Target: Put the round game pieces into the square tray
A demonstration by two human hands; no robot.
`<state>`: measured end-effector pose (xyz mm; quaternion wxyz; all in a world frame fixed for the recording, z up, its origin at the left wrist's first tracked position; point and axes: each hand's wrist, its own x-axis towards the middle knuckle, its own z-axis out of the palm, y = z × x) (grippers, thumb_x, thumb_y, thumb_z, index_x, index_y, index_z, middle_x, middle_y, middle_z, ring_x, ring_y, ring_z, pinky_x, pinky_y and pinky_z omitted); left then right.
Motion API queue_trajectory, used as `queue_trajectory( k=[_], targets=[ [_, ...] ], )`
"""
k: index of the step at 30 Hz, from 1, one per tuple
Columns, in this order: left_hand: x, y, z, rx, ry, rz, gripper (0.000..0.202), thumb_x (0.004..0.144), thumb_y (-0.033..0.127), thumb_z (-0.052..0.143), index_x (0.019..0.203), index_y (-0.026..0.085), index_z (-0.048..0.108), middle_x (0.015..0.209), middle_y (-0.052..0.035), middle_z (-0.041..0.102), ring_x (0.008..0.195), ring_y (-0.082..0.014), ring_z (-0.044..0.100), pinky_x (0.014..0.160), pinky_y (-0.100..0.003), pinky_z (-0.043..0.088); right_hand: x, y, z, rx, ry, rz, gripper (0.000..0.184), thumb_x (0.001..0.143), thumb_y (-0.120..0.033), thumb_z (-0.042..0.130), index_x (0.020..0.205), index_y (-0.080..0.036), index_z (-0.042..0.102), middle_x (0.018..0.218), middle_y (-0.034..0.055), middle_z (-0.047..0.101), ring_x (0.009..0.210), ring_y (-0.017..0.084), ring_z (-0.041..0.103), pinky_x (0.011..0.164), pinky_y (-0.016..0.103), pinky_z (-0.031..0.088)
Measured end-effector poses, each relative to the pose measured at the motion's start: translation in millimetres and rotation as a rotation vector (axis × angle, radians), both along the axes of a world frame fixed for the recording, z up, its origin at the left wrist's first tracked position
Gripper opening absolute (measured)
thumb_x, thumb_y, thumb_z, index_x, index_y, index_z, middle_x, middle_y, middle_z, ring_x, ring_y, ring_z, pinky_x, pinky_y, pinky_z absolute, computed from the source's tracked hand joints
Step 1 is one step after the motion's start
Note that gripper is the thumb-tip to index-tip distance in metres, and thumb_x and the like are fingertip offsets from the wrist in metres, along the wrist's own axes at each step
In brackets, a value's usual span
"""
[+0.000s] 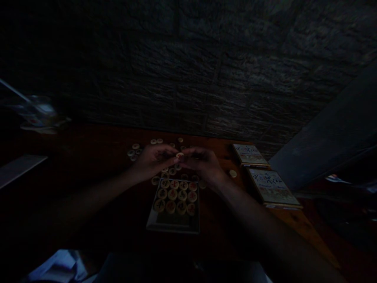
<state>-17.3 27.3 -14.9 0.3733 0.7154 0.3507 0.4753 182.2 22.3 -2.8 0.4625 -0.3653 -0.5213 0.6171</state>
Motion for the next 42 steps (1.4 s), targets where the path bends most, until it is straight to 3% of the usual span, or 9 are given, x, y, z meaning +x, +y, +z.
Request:
queue_trajectory(
  k=[8, 14, 19, 24, 32, 39, 42],
  targets=[
    [2.5, -7.3, 0.9, 0.101, 0.023, 0.014, 0.02, 0.085, 0.02, 0.07, 0.104, 0.018, 0.076, 0.098, -0.0063, 0.08, 0.084, -0.0167, 0.075, 0.075, -0.028, 0.06, -3.3, -4.3, -1.6, 0.156, -0.199, -0.101, 0.034, 0.068, -0.044, 0.092, 0.082, -0.016, 0.077, 0.072, 0.0039, 0.076, 0.061, 0.014, 0.072, 0.061, 0.025, 0.061],
    [3.7, -10.5, 1.6, 0.084, 0.041, 0.012, 0.022, 0.084, 0.023, 0.074, 0.105, 0.017, 0.076, 0.096, -0.0062, 0.079, 0.082, -0.0163, 0.073, 0.073, -0.027, 0.058, -6.7, -6.1, -1.6, 0.056, -0.042, -0.072, 0.032, 0.065, -0.038, 0.094, 0.082, -0.017, 0.078, 0.075, 0.0024, 0.077, 0.062, 0.013, 0.073, 0.064, 0.023, 0.063],
    [4.2, -7.4, -0.2, 0.036, -0.036, 0.037, 0.025, 0.082, 0.027, 0.079, 0.104, 0.016, 0.076, 0.102, -0.0079, 0.08, 0.088, -0.0188, 0.076, 0.077, -0.028, 0.06, -8.2, -5.5, -3.1, 0.021, 0.021, -0.087, 0.038, 0.06, -0.037, 0.096, 0.085, -0.016, 0.076, 0.082, 0.003, 0.079, 0.068, 0.014, 0.075, 0.073, 0.029, 0.065],
    [4.9, -7.5, -1.0, 0.066, -0.078, 0.041, 0.02, 0.086, 0.028, 0.076, 0.103, 0.019, 0.079, 0.105, -0.0066, 0.081, 0.093, -0.0199, 0.077, 0.085, -0.031, 0.062, -8.6, -6.2, -4.0, 0.089, -0.052, -0.07, 0.042, 0.063, -0.047, 0.093, 0.085, -0.017, 0.075, 0.074, 0.0017, 0.077, 0.063, 0.015, 0.074, 0.067, 0.029, 0.065],
    [6.1, -9.5, -1.7, 0.063, -0.072, 0.053, 0.02, 0.084, 0.027, 0.077, 0.102, 0.02, 0.081, 0.101, -0.0066, 0.082, 0.089, -0.0209, 0.078, 0.08, -0.032, 0.064, -5.0, -8.7, -3.3, 0.331, -0.279, -0.125, 0.038, 0.078, -0.053, 0.083, 0.087, -0.017, 0.078, 0.077, 0.0048, 0.078, 0.068, 0.015, 0.073, 0.064, 0.026, 0.06],
    [7.5, -10.4, -0.8, 0.02, -0.114, 0.033, 0.024, 0.081, 0.02, 0.079, 0.105, 0.02, 0.08, 0.107, -0.0067, 0.081, 0.096, -0.0203, 0.078, 0.091, -0.034, 0.064, -5.3, -10.2, -1.4, 0.302, -0.274, -0.129, 0.034, 0.079, -0.051, 0.082, 0.084, -0.018, 0.079, 0.076, 0.004, 0.077, 0.063, 0.013, 0.07, 0.059, 0.024, 0.057],
    [8.1, -10.2, 0.6, -0.052, -0.184, 0.029, 0.021, 0.081, 0.024, 0.081, 0.101, 0.02, 0.081, 0.106, -0.0069, 0.082, 0.095, -0.0208, 0.078, 0.088, -0.035, 0.066, -5.5, -8.4, -1.5, 0.264, -0.24, -0.105, 0.034, 0.08, -0.053, 0.081, 0.084, -0.019, 0.079, 0.077, 0.0038, 0.077, 0.065, 0.014, 0.071, 0.063, 0.026, 0.059]
  ],
)
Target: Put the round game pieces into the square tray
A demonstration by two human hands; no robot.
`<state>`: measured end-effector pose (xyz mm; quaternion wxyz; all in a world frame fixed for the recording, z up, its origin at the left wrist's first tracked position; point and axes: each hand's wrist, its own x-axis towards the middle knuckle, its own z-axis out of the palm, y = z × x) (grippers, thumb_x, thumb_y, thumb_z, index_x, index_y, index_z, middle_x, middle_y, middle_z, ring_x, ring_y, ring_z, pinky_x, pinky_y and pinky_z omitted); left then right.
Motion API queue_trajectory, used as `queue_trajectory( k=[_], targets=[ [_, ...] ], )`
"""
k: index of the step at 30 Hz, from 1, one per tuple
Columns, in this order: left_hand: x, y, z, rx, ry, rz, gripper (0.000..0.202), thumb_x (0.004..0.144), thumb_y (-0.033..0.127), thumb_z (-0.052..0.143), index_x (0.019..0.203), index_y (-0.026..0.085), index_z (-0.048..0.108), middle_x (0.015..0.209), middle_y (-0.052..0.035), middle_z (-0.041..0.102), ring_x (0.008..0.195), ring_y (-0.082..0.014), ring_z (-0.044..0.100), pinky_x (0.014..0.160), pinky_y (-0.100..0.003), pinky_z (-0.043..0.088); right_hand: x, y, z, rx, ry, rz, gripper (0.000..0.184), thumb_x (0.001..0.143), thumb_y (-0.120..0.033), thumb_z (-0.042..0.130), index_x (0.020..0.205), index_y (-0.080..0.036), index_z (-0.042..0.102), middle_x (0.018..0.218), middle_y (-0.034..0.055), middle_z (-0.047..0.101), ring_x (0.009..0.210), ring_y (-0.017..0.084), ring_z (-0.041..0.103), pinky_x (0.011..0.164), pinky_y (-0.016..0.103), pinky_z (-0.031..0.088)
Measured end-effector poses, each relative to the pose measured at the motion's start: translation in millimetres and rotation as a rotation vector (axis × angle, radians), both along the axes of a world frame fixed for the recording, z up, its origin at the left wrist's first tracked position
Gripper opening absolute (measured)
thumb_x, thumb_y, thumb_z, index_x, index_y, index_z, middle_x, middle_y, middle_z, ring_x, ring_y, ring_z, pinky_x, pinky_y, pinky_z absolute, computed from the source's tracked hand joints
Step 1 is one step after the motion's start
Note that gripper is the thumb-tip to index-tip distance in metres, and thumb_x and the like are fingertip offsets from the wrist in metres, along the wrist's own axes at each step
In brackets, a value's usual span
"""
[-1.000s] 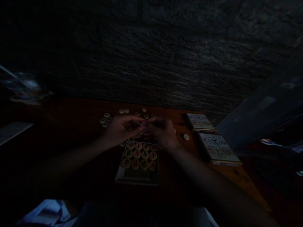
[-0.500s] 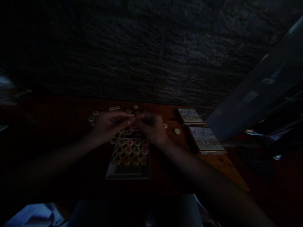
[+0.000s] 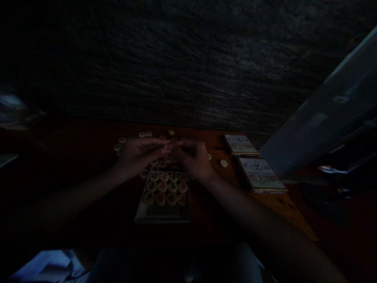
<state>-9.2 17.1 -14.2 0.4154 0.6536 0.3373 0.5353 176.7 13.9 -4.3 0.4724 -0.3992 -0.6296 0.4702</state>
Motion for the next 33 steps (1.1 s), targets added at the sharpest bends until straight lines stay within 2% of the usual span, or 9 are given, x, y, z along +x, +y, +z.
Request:
queue_trajectory(
  k=[4, 7, 11, 17, 23, 28, 30, 33],
  targets=[
    [-0.4, 2.1, -2.0, -0.123, -0.096, -0.025, 0.027, 0.081, 0.032, 0.082, 0.103, 0.018, 0.081, 0.108, -0.0092, 0.081, 0.092, -0.023, 0.079, 0.086, -0.039, 0.068, 1.7, 2.0, -0.7, -0.016, 0.013, 0.02, 0.037, 0.078, -0.054, 0.081, 0.09, -0.019, 0.08, 0.079, 0.0038, 0.078, 0.066, 0.014, 0.071, 0.066, 0.027, 0.06],
    [-1.2, 2.9, -3.6, -0.157, -0.124, -0.053, 0.03, 0.08, 0.032, 0.083, 0.106, 0.017, 0.08, 0.111, -0.0098, 0.08, 0.094, -0.0242, 0.079, 0.088, -0.04, 0.067, 2.9, 1.9, -0.4, 0.007, 0.008, 0.022, 0.038, 0.074, -0.053, 0.085, 0.093, -0.02, 0.08, 0.079, 0.0033, 0.078, 0.069, 0.016, 0.072, 0.066, 0.027, 0.059],
    [-0.9, 1.0, -2.5, -0.089, -0.048, -0.074, 0.028, 0.08, 0.021, 0.081, 0.108, 0.02, 0.08, 0.115, -0.0084, 0.08, 0.101, -0.0226, 0.078, 0.091, -0.037, 0.065, 3.4, 1.4, -2.2, 0.02, 0.023, 0.0, 0.032, 0.074, -0.047, 0.087, 0.09, -0.02, 0.08, 0.08, 0.0037, 0.079, 0.067, 0.014, 0.07, 0.064, 0.025, 0.057],
    [1.6, -0.8, -1.9, 0.033, 0.017, -0.035, 0.025, 0.079, 0.018, 0.081, 0.104, 0.019, 0.08, 0.106, -0.0076, 0.081, 0.095, -0.0205, 0.078, 0.09, -0.035, 0.065, 2.5, 2.1, -4.2, -0.052, 0.068, -0.012, 0.028, 0.073, -0.046, 0.088, 0.083, -0.02, 0.079, 0.072, 0.0022, 0.076, 0.062, 0.013, 0.068, 0.059, 0.024, 0.055],
    [2.9, -0.2, -1.1, -0.136, -0.11, -0.044, 0.019, 0.079, 0.025, 0.081, 0.097, 0.019, 0.08, 0.1, -0.0063, 0.082, 0.084, -0.0195, 0.079, 0.077, -0.033, 0.068, 0.6, -4.1, 4.6, -0.052, 0.006, -0.017, 0.028, 0.079, -0.048, 0.083, 0.085, -0.022, 0.082, 0.076, 0.0032, 0.078, 0.063, 0.013, 0.069, 0.064, 0.025, 0.056],
    [3.0, -0.7, 0.1, -0.207, -0.159, -0.026, 0.018, 0.078, 0.026, 0.082, 0.095, 0.018, 0.081, 0.1, -0.007, 0.082, 0.082, -0.0188, 0.079, 0.077, -0.032, 0.068, 2.0, -4.9, 3.4, -0.005, -0.035, -0.022, 0.028, 0.078, -0.047, 0.084, 0.09, -0.022, 0.082, 0.078, 0.0035, 0.079, 0.066, 0.016, 0.072, 0.065, 0.027, 0.058],
    [2.7, -2.0, 1.3, -0.212, -0.139, -0.043, 0.022, 0.079, 0.026, 0.082, 0.099, 0.018, 0.081, 0.101, -0.008, 0.082, 0.082, -0.0188, 0.079, 0.078, -0.032, 0.067, 2.8, -3.9, 1.7, 0.005, -0.041, -0.037, 0.028, 0.077, -0.046, 0.085, 0.089, -0.021, 0.082, 0.077, 0.0036, 0.079, 0.064, 0.016, 0.072, 0.062, 0.025, 0.057],
    [2.5, -3.7, 2.5, -0.113, -0.05, -0.04, 0.026, 0.078, 0.024, 0.083, 0.102, 0.016, 0.081, 0.102, -0.0092, 0.082, 0.087, -0.0201, 0.079, 0.08, -0.032, 0.065, 3.5, -1.8, -0.3, 0.02, -0.031, -0.047, 0.027, 0.075, -0.045, 0.087, 0.084, -0.02, 0.081, 0.074, 0.0037, 0.078, 0.062, 0.014, 0.07, 0.059, 0.023, 0.054]
  ],
)
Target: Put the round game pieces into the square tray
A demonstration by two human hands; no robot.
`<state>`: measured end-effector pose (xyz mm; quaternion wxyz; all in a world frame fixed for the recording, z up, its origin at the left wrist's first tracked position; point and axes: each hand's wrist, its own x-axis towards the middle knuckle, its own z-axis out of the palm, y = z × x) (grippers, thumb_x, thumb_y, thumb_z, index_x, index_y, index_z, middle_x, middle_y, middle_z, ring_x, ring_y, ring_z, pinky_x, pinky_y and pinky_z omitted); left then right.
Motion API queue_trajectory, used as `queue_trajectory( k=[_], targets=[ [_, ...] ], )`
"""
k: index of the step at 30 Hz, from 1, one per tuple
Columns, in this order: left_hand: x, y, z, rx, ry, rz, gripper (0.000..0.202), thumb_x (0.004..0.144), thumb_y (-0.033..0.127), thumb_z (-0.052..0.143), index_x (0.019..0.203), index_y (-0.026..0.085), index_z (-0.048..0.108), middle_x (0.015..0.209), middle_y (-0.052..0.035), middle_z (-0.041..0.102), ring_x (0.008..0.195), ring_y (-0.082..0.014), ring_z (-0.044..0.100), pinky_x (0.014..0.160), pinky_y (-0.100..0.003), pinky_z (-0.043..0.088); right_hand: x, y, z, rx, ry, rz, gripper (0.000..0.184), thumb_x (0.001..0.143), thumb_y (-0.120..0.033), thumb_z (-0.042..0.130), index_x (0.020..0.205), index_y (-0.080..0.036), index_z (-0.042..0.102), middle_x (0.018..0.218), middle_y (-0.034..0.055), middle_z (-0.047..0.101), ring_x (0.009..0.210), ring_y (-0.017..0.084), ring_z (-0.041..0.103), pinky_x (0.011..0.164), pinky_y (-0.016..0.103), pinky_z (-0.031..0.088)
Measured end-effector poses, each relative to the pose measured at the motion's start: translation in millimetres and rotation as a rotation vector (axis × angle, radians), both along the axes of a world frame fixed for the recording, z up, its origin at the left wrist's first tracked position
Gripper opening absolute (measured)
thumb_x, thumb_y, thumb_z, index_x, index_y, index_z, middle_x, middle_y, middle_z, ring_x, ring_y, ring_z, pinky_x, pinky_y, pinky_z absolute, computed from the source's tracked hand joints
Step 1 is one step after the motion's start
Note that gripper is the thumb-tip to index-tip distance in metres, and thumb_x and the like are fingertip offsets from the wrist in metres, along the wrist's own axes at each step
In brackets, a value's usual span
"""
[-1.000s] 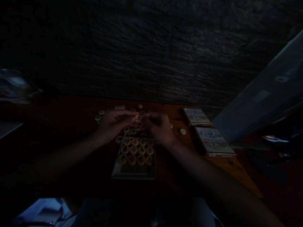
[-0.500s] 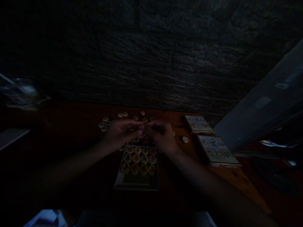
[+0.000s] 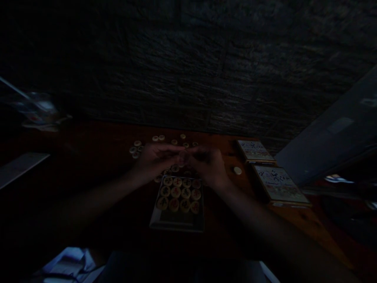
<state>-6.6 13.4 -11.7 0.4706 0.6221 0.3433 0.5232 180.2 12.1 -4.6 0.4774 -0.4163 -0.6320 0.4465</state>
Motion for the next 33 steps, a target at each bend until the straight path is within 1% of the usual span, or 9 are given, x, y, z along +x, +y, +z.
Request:
queue_trajectory(
  k=[4, 8, 11, 16, 19, 24, 28, 31, 33],
  targets=[
    [-0.2, 0.7, -2.1, 0.127, 0.074, 0.0, 0.029, 0.076, 0.018, 0.082, 0.105, 0.016, 0.08, 0.103, -0.0091, 0.082, 0.093, -0.0209, 0.078, 0.085, -0.032, 0.063, -0.3, 1.3, -0.2, 0.004, 0.019, -0.005, 0.031, 0.07, -0.046, 0.091, 0.079, -0.019, 0.08, 0.071, 0.0033, 0.077, 0.06, 0.013, 0.068, 0.056, 0.022, 0.053],
    [-0.4, 6.0, -7.1, 0.124, 0.043, -0.029, 0.031, 0.076, 0.017, 0.082, 0.107, 0.013, 0.079, 0.101, -0.0096, 0.082, 0.091, -0.0202, 0.078, 0.082, -0.03, 0.062, -1.8, -1.8, 3.7, 0.011, -0.03, -0.034, 0.034, 0.072, -0.051, 0.088, 0.083, -0.019, 0.081, 0.071, 0.0034, 0.076, 0.059, 0.014, 0.068, 0.055, 0.024, 0.053],
    [0.1, 12.9, -11.4, 0.165, 0.003, -0.028, 0.028, 0.077, 0.016, 0.083, 0.104, 0.012, 0.08, 0.101, -0.0095, 0.082, 0.091, -0.0188, 0.077, 0.082, -0.027, 0.061, -2.1, -5.1, 7.1, 0.05, -0.094, -0.068, 0.032, 0.077, -0.051, 0.085, 0.085, -0.02, 0.082, 0.078, 0.0054, 0.078, 0.067, 0.017, 0.072, 0.061, 0.026, 0.056],
    [0.0, 19.9, -15.9, 0.132, -0.028, -0.049, 0.02, 0.087, 0.026, 0.076, 0.103, 0.016, 0.081, 0.105, -0.0089, 0.081, 0.094, -0.0194, 0.077, 0.082, -0.029, 0.061, -1.5, -8.4, 7.8, 0.082, -0.207, -0.127, 0.023, 0.083, -0.044, 0.082, 0.092, -0.024, 0.083, 0.082, 0.0059, 0.08, 0.065, 0.018, 0.074, 0.057, 0.026, 0.054],
    [-0.6, 18.1, -15.5, 0.159, -0.004, -0.057, 0.017, 0.09, 0.023, 0.072, 0.103, 0.018, 0.081, 0.104, -0.0069, 0.082, 0.094, -0.0196, 0.077, 0.082, -0.03, 0.061, -3.3, -9.5, 8.0, 0.088, -0.184, -0.154, 0.019, 0.081, -0.042, 0.083, 0.086, -0.024, 0.082, 0.077, 0.0049, 0.079, 0.061, 0.018, 0.072, 0.054, 0.027, 0.055],
    [0.3, 14.2, -14.1, 0.223, -0.011, -0.089, 0.02, 0.084, 0.02, 0.076, 0.103, 0.016, 0.081, 0.101, -0.0071, 0.082, 0.092, -0.0194, 0.078, 0.08, -0.028, 0.061, -5.4, -7.1, 7.2, 0.095, -0.154, -0.15, 0.022, 0.079, -0.044, 0.085, 0.081, -0.022, 0.081, 0.071, 0.003, 0.078, 0.057, 0.016, 0.07, 0.051, 0.024, 0.055],
    [0.9, 13.5, -12.2, 0.196, -0.009, -0.038, 0.022, 0.08, 0.014, 0.078, 0.102, 0.015, 0.081, 0.098, -0.0078, 0.082, 0.09, -0.0188, 0.078, 0.081, -0.028, 0.061, -3.0, -5.6, 5.0, 0.159, -0.164, -0.115, 0.022, 0.082, -0.042, 0.083, 0.085, -0.021, 0.082, 0.076, 0.0044, 0.079, 0.061, 0.016, 0.072, 0.056, 0.024, 0.057],
    [0.5, 12.3, -9.5, 0.137, -0.04, 0.005, 0.018, 0.082, 0.021, 0.079, 0.098, 0.014, 0.081, 0.102, -0.0095, 0.082, 0.093, -0.0192, 0.078, 0.086, -0.03, 0.061, -1.2, -5.9, 3.6, 0.201, -0.177, -0.07, 0.021, 0.085, -0.041, 0.08, 0.092, -0.021, 0.083, 0.082, 0.0047, 0.081, 0.067, 0.017, 0.074, 0.063, 0.025, 0.059],
    [0.2, 11.4, -8.0, 0.083, -0.055, 0.011, 0.017, 0.084, 0.024, 0.078, 0.098, 0.015, 0.081, 0.103, -0.0102, 0.081, 0.092, -0.0191, 0.078, 0.085, -0.031, 0.062, -0.8, -5.9, 2.8, 0.202, -0.188, -0.056, 0.023, 0.086, -0.041, 0.078, 0.096, -0.021, 0.083, 0.085, 0.005, 0.081, 0.07, 0.018, 0.075, 0.065, 0.027, 0.06]
  ],
)
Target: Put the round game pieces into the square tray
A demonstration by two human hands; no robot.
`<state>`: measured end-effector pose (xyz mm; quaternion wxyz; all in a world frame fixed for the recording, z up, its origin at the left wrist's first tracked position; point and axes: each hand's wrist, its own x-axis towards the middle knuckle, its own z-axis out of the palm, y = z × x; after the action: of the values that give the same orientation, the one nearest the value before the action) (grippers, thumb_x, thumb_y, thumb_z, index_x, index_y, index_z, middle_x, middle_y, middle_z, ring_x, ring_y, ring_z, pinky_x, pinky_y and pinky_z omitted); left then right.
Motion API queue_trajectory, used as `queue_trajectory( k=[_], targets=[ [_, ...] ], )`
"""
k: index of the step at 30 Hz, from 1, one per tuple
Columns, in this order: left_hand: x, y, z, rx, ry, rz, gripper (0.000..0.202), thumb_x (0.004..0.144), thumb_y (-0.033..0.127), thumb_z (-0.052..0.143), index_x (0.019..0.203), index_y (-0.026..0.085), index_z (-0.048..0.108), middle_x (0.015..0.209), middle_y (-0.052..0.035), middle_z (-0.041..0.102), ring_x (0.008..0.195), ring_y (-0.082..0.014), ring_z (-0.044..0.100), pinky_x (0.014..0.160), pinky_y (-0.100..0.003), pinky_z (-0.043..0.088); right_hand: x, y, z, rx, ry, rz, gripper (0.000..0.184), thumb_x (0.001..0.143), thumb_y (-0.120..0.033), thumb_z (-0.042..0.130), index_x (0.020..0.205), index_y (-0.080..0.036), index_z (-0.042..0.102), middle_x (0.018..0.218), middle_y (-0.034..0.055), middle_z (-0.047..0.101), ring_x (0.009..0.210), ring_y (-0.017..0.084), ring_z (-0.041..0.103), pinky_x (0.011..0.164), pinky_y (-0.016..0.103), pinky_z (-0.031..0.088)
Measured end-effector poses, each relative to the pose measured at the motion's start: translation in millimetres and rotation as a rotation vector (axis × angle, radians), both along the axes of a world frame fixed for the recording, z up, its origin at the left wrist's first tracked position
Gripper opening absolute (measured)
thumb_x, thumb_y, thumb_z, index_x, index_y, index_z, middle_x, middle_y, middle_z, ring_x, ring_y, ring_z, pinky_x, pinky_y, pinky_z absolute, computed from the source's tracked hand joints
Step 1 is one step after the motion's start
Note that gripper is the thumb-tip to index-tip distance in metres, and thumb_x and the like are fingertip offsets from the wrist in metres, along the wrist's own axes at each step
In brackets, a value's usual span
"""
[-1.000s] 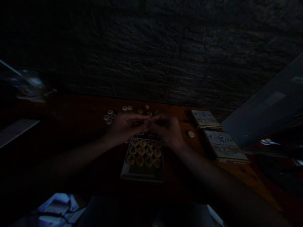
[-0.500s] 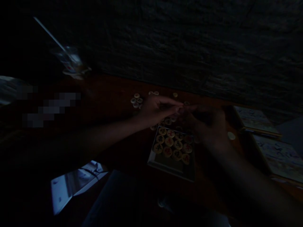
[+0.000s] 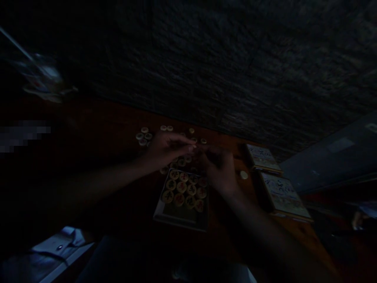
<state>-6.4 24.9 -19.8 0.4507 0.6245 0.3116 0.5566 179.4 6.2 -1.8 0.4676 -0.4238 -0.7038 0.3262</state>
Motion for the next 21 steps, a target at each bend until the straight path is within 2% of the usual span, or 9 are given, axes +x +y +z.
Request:
queue_trajectory(
  k=[4, 9, 12, 21],
  targets=[
    [-0.2, -0.7, 0.0, -0.035, -0.004, -0.005, 0.02, 0.084, 0.028, 0.078, 0.1, 0.016, 0.081, 0.106, -0.0104, 0.081, 0.094, -0.02, 0.078, 0.084, -0.031, 0.063, -0.5, 0.5, 1.0, 0.004, 0.004, -0.017, 0.024, 0.085, -0.043, 0.079, 0.095, -0.021, 0.083, 0.084, 0.0049, 0.081, 0.07, 0.018, 0.075, 0.067, 0.027, 0.06],
    [-0.2, -1.7, -2.4, 0.006, 0.044, -0.046, 0.027, 0.084, 0.031, 0.079, 0.106, 0.016, 0.081, 0.107, -0.01, 0.081, 0.095, -0.0216, 0.078, 0.084, -0.032, 0.063, -0.3, 1.9, 2.8, -0.044, 0.018, -0.072, 0.031, 0.079, -0.049, 0.083, 0.084, -0.018, 0.082, 0.077, 0.0057, 0.08, 0.066, 0.019, 0.074, 0.06, 0.026, 0.057],
    [-0.3, -3.4, -1.7, 0.053, 0.083, -0.054, 0.028, 0.082, 0.029, 0.081, 0.107, 0.017, 0.081, 0.108, -0.01, 0.081, 0.099, -0.0225, 0.078, 0.088, -0.032, 0.063, 0.4, 2.4, 1.3, -0.076, 0.03, -0.066, 0.031, 0.077, -0.048, 0.085, 0.083, -0.018, 0.08, 0.076, 0.0055, 0.079, 0.063, 0.018, 0.073, 0.059, 0.026, 0.058],
    [-0.3, -1.8, -0.2, 0.016, 0.055, -0.12, 0.035, 0.078, 0.02, 0.083, 0.112, 0.014, 0.079, 0.115, -0.0133, 0.079, 0.103, -0.024, 0.077, 0.094, -0.036, 0.062, 1.4, 3.4, 1.0, -0.103, 0.087, -0.029, 0.033, 0.071, -0.048, 0.09, 0.083, -0.019, 0.079, 0.082, 0.0064, 0.081, 0.067, 0.019, 0.074, 0.062, 0.029, 0.06]
  ],
)
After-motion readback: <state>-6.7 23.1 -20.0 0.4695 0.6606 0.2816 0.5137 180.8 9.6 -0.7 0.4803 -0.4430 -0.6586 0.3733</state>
